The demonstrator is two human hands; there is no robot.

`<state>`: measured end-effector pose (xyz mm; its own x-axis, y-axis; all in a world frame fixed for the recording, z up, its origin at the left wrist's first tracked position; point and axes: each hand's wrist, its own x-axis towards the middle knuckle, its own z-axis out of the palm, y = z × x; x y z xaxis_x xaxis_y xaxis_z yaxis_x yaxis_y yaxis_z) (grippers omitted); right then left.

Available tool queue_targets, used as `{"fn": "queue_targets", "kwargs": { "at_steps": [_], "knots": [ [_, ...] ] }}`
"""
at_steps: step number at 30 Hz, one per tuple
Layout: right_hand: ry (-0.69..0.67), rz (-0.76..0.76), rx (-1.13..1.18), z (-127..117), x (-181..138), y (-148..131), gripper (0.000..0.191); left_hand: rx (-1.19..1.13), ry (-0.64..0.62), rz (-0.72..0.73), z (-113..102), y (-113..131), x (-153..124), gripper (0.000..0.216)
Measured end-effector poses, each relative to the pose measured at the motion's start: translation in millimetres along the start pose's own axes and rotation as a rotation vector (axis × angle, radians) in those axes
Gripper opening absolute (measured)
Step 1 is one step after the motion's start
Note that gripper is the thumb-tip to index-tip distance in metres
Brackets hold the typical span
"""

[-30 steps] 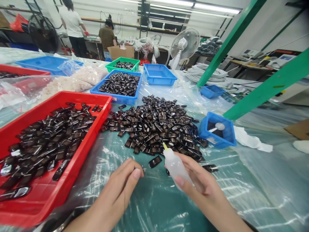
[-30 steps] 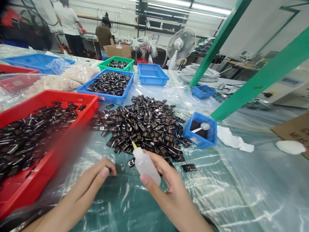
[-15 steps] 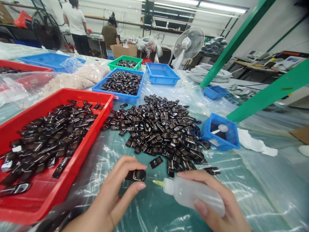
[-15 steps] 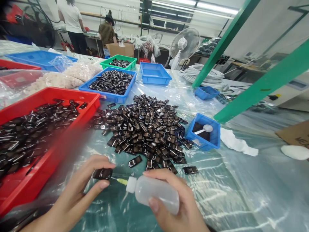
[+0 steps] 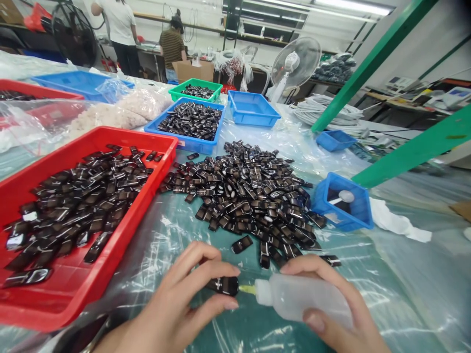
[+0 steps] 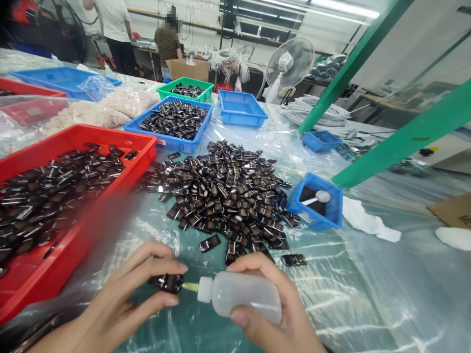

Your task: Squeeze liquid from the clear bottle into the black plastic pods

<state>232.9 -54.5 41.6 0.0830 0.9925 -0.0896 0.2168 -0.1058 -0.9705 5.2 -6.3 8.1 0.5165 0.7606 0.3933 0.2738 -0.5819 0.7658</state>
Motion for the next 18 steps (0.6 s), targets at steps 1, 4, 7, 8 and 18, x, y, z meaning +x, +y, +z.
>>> {"fn": "queue_targets", "kwargs": {
  "at_steps": [1,4,7,8,18],
  "knots": [
    [0.001,0.014,0.013,0.4,0.6,-0.6,0.039,0.005,-0.004,-0.002,0.1,1.2,0.3,0.017],
    [-0.009,0.041,0.014,0.4,2.5,-1.3,0.041,0.011,0.002,-0.016,-0.8,4.4,2.1,0.016],
    [-0.01,0.03,-0.005,-0.7,3.6,-1.2,0.043,0.029,-0.019,-0.005,-3.6,5.6,3.7,0.017],
    [-0.007,0.032,-0.011,-1.1,3.7,-1.1,0.044,0.032,-0.03,-0.003,-4.4,5.7,3.7,0.017],
    [0.014,0.033,-0.088,-3.2,1.8,1.8,0.041,-0.047,0.048,-0.027,0.7,5.5,-2.0,0.017]
  ]
}}
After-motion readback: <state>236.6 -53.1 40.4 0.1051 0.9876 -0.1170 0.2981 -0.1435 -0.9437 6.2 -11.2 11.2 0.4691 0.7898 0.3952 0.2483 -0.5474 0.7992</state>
